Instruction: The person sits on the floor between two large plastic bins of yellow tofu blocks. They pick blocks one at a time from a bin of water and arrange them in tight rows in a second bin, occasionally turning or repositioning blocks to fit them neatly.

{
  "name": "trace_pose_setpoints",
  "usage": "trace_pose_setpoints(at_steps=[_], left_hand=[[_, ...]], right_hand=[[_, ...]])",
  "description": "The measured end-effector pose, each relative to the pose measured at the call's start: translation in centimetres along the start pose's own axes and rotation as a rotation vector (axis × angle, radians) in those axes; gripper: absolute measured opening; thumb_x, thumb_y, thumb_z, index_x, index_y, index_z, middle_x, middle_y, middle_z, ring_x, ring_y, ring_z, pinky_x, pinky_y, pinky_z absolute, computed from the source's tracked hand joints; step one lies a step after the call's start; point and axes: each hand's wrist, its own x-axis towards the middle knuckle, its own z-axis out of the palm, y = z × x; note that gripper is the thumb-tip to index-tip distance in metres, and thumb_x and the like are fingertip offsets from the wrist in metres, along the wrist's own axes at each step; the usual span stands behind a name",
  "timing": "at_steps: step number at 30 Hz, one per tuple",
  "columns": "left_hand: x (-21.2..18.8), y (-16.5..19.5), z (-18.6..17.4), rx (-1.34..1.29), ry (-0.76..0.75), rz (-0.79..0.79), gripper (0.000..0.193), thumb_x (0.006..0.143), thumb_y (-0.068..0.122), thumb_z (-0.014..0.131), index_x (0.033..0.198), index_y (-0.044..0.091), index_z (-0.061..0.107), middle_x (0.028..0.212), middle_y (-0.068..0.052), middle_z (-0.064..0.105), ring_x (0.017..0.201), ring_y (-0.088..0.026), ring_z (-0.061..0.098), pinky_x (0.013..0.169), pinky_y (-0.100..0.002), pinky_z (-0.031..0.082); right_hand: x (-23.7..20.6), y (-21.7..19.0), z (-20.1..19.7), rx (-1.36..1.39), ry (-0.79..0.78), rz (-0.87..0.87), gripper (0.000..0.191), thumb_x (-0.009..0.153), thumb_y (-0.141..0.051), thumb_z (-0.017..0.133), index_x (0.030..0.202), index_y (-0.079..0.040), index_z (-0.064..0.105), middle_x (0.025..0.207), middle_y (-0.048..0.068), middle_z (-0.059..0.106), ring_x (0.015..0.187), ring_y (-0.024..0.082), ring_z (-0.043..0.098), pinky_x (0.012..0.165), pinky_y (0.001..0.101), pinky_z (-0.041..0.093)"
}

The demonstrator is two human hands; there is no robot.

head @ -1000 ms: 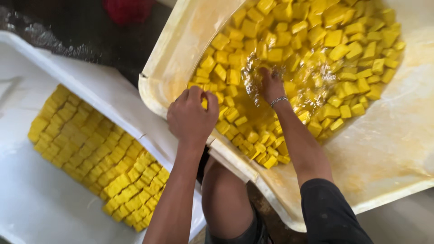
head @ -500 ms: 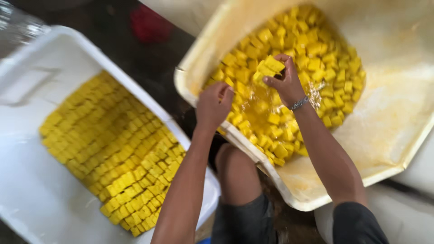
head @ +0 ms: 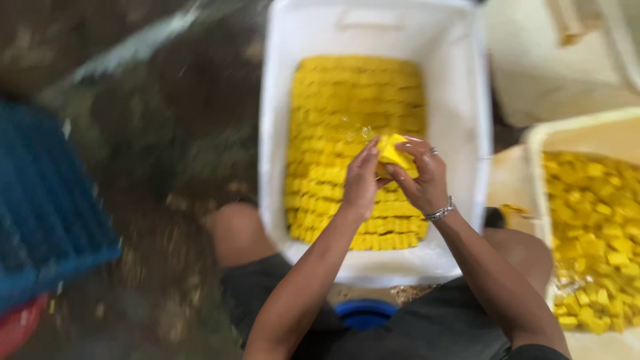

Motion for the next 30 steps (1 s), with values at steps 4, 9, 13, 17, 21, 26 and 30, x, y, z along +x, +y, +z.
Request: trace_pose_setpoints(at_steps=[4,9,13,17,21,26,30], left_hand=[[-1.4,0.3,-6.4,-0.040,0.056,-0.039,0.052,0.107,0.038,0.047,0.148,0.007,0.053,0.125,-0.007,0.065,0.106,-0.015,0.067,0.087,-0.035,0.060],[-0.8,1.2,-9.0,0.064,0.105,0.033,0.056,0.108,0.042,0.047,0.146,0.001,0.056,0.123,-0.011,0.068,0.106,-0.019,0.067,0.088,-0.031,0.057],[0.1,4.0,-8.2,0.236,0.036,-0.051,0.063,0.107,0.045,0.048,0.143,-0.004,0.061,0.125,-0.021,0.068,0.099,-0.024,0.067,0.086,-0.035,0.052],[2.2,9.8,-12.0,0.800,0.229,0.336,0.073,0.109,0.047,0.060,0.155,-0.006,0.037,0.148,-0.024,0.049,0.134,-0.029,0.048,0.108,-0.037,0.041],[2.5,14.1,-16.1,0.202,0.454,0.377,0.054,0.101,0.038,0.056,0.141,0.001,0.055,0.132,-0.011,0.063,0.111,-0.020,0.065,0.095,-0.035,0.053],[1.7,16.4,-16.3,0.023,0.465,0.288,0.041,0.103,0.032,0.058,0.133,0.004,0.060,0.125,-0.008,0.067,0.097,-0.015,0.067,0.087,-0.032,0.054],[1.9,16.9,-15.4,0.051,0.417,0.302,0.035,0.105,0.030,0.056,0.128,0.005,0.063,0.118,-0.007,0.070,0.094,-0.012,0.067,0.088,-0.030,0.054]], right_hand=[[-0.5,-2.5,4.9,0.111,-0.108,-0.022,0.048,0.085,-0.016,0.086,0.124,-0.005,0.059,0.124,0.018,0.064,0.124,0.042,0.062,0.102,0.0469,0.052],[0.6,-4.8,6.6,-0.056,-0.194,-0.037,0.052,0.080,-0.011,0.086,0.122,-0.007,0.056,0.123,0.022,0.065,0.123,0.037,0.064,0.094,0.0429,0.055],[2.2,-5.3,7.0,-0.009,-0.210,-0.038,0.060,0.078,-0.010,0.088,0.124,-0.006,0.049,0.124,0.022,0.064,0.121,0.035,0.062,0.094,0.0454,0.054],[2.6,-2.6,11.6,0.398,-0.204,0.269,0.058,0.087,-0.010,0.085,0.130,-0.008,0.046,0.127,0.016,0.055,0.117,0.027,0.065,0.094,0.0378,0.059],[2.6,2.0,20.4,0.172,-0.411,0.377,0.050,0.087,-0.011,0.083,0.129,-0.006,0.057,0.130,0.018,0.065,0.114,0.033,0.070,0.094,0.0381,0.060],[2.2,5.1,30.1,-0.050,-0.750,0.181,0.057,0.080,-0.015,0.078,0.132,-0.006,0.059,0.132,0.030,0.057,0.113,0.048,0.062,0.095,0.0488,0.053],[2.1,5.0,32.7,-0.378,-1.220,0.040,0.036,0.095,-0.015,0.061,0.130,-0.013,0.066,0.131,0.025,0.062,0.116,0.045,0.065,0.100,0.0496,0.053]])
